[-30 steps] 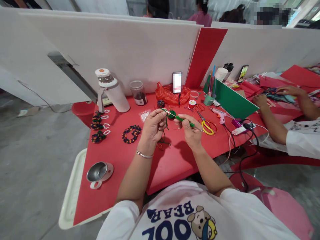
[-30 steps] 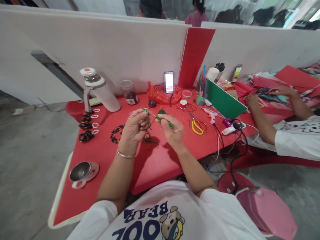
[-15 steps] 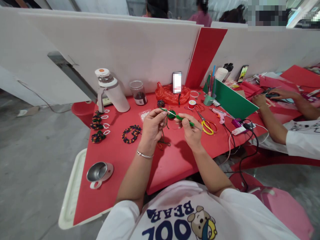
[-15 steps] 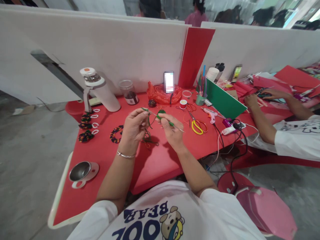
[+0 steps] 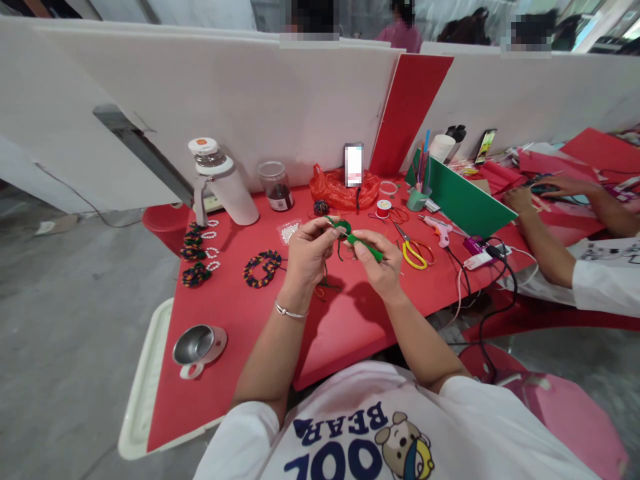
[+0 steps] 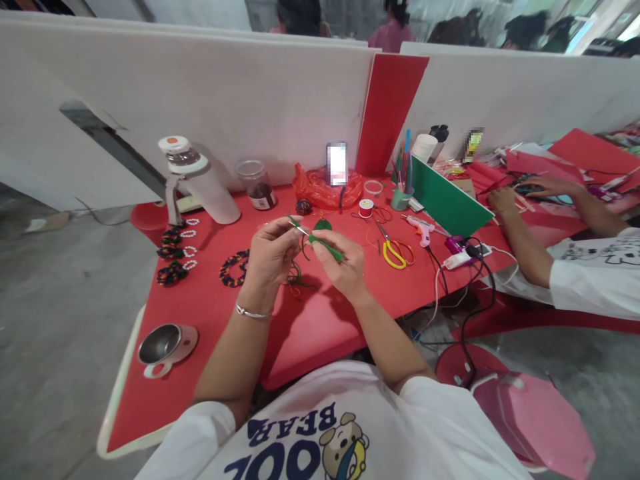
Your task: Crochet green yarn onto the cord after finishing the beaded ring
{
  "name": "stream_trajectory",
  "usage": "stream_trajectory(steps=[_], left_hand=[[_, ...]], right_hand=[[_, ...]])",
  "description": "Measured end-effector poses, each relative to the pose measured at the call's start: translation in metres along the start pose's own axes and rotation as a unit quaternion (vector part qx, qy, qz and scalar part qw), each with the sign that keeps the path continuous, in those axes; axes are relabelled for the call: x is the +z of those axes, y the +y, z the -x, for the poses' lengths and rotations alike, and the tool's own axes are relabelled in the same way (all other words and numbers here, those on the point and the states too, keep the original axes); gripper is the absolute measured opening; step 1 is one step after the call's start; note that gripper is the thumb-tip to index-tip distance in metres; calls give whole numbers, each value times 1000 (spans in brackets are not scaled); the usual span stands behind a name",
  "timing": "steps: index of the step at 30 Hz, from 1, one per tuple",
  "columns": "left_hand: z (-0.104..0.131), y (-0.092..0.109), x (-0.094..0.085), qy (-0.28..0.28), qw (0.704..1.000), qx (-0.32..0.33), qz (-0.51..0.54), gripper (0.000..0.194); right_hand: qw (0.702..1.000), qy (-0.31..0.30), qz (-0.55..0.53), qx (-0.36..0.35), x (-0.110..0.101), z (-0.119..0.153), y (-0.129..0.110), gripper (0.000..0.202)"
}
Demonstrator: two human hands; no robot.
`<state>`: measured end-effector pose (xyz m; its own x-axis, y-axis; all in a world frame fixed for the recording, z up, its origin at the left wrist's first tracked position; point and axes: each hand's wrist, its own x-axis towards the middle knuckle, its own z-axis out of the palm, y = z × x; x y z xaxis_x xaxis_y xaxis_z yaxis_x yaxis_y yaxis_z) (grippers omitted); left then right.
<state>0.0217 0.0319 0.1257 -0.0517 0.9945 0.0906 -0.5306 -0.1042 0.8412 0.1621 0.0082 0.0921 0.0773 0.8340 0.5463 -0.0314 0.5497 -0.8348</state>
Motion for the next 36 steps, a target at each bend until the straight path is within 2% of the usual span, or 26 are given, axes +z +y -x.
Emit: stream_trajectory(steps=[5,10,16,22,28,32,36], left_hand=[[0,-2,-1,-20,1000,3,-8,44],[-2,-3,-4,-33,999,-7,-12,47],[0,1,-4,-61,998,-16,-28,45],[0,0,-3,-56,997,-30,-34,45],[-1,-1,-5,-66,996,-45,-50,43],[1,-5,-4,-48,992,28,-115,41],[3,-11,-2,-3,974,106,-199,43]], right_hand=[[997,26,63,-29,-4,-3,5,23],[992,11,78,-95,-7,-6,5,21],[992,20,97,-82,-9,-9,-2,15],[994,37,88,-50,-11,-10,-2,19],[991,31,93,-92,-17,-10,-2,13],[987,-16,116,-109,-18,-10,-6,10],[981,28,159,-111,-13,-10,-8,13]])
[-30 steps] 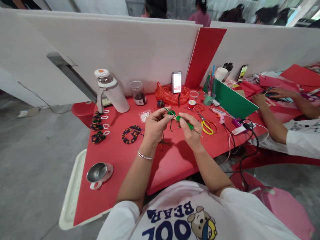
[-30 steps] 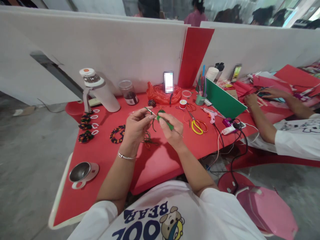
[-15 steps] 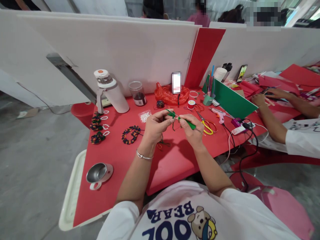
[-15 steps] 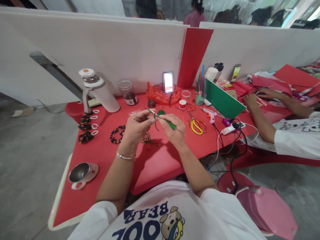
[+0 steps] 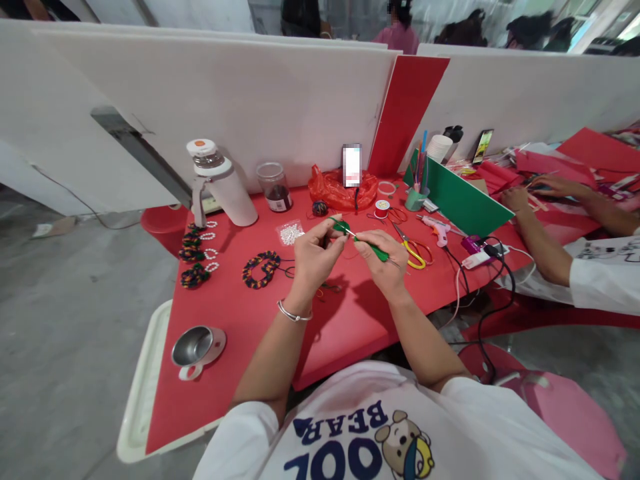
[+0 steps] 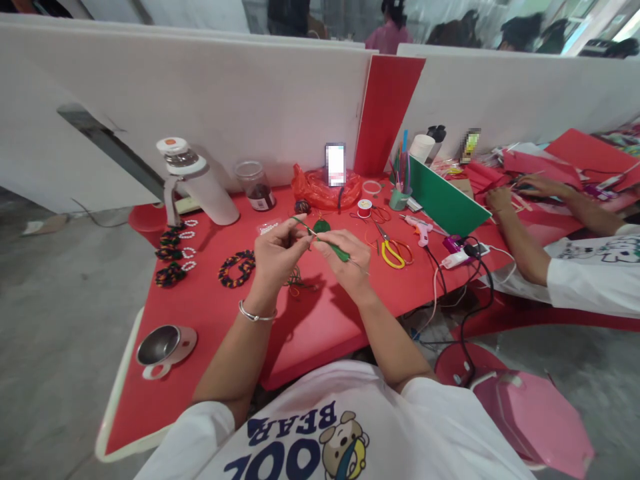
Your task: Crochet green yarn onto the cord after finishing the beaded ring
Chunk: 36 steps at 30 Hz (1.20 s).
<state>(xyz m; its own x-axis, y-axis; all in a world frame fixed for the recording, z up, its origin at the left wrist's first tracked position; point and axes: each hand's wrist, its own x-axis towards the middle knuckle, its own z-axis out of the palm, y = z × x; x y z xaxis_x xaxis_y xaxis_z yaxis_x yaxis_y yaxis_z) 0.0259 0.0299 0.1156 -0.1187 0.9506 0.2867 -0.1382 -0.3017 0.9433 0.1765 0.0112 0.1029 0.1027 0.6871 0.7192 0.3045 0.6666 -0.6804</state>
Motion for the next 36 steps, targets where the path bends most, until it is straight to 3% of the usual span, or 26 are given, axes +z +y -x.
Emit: stream_trajectory(steps=[4,11,16,21,27,31,36], left_hand=[[0,-1,0,-10,1000,-6,16,45],[-5,1,-6,-78,989,-64,109,48],[-4,2,-7,-67,984,-101,128,43],[-5,4,-6,-48,990,-85,106,32],[-4,4,-6,-34,995,-48,84,26],[-4,4,-6,-17,996,-30,84,25],[-5,5,-7,-11,997,-18,77,23]], right_hand=[[1000,16,-2,12,4,3,2,15],[993,22,-46,108,3,2,6,23],[990,16,-51,128,2,0,4,23],[982,24,-82,170,2,1,5,25],[925,30,-235,296,7,-7,5,37],[876,-30,-315,365,5,-11,1,50],[816,-80,-375,432,2,-11,-2,45]])
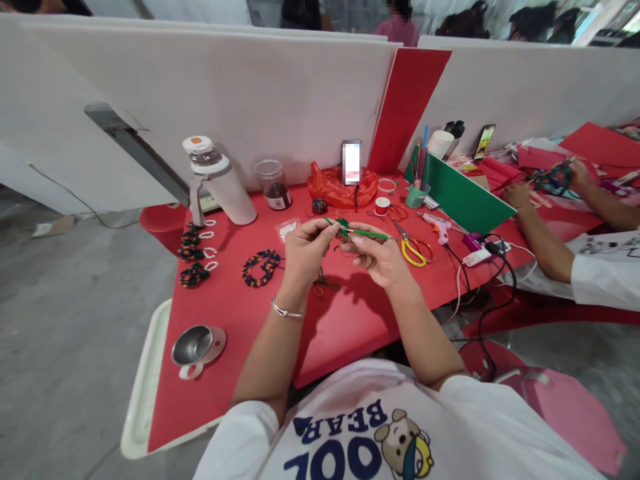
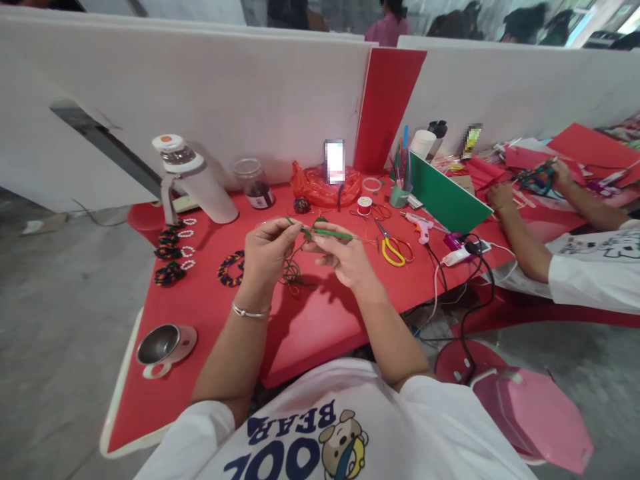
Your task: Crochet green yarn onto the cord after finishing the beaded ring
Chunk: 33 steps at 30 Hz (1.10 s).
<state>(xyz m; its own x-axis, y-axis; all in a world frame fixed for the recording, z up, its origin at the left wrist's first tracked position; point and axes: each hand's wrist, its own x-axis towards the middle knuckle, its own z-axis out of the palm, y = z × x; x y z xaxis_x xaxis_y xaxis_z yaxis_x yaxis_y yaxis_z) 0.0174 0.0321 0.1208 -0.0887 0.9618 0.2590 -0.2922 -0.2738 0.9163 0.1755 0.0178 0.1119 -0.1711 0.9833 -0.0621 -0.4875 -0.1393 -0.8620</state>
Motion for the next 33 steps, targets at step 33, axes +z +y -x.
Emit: stream_trajectory(steps=[33], left_hand=[[-1,3,4,-13,979,-149,139,44]], right_hand=[[1000,-5,-7,29,8,-3,8,38]])
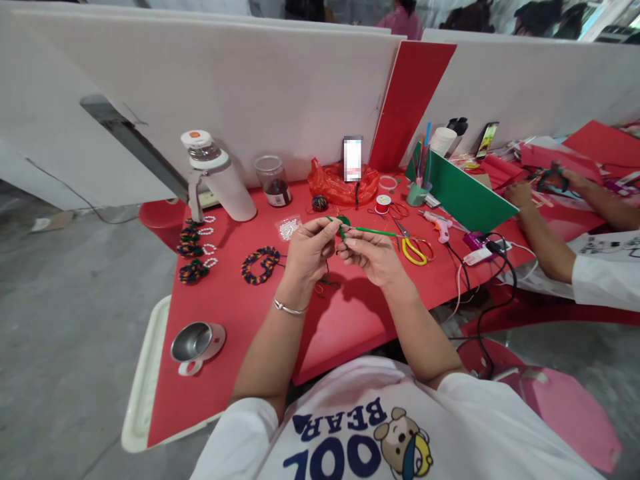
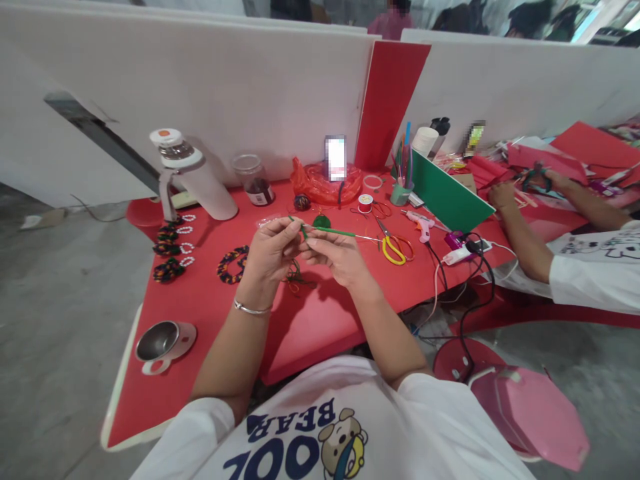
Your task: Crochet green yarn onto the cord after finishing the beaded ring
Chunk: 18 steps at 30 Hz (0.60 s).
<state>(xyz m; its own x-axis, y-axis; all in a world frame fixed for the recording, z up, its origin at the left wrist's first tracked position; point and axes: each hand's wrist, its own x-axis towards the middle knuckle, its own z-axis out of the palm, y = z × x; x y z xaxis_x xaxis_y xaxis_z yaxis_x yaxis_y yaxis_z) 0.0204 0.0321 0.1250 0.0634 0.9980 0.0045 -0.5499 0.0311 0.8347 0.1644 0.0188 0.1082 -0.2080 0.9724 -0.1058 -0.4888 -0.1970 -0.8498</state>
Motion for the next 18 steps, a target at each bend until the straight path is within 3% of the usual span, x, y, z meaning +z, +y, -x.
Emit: stream_trajectory(steps=[11,18], left_hand=[[0,2,3,12,997,-66,43,36],[-1,-2,1,-6,994,-82,68,42]], right_hand=[[999,-8,15,-28,1,1,3,35],[999,-12,6,-39,1,2,4,32]])
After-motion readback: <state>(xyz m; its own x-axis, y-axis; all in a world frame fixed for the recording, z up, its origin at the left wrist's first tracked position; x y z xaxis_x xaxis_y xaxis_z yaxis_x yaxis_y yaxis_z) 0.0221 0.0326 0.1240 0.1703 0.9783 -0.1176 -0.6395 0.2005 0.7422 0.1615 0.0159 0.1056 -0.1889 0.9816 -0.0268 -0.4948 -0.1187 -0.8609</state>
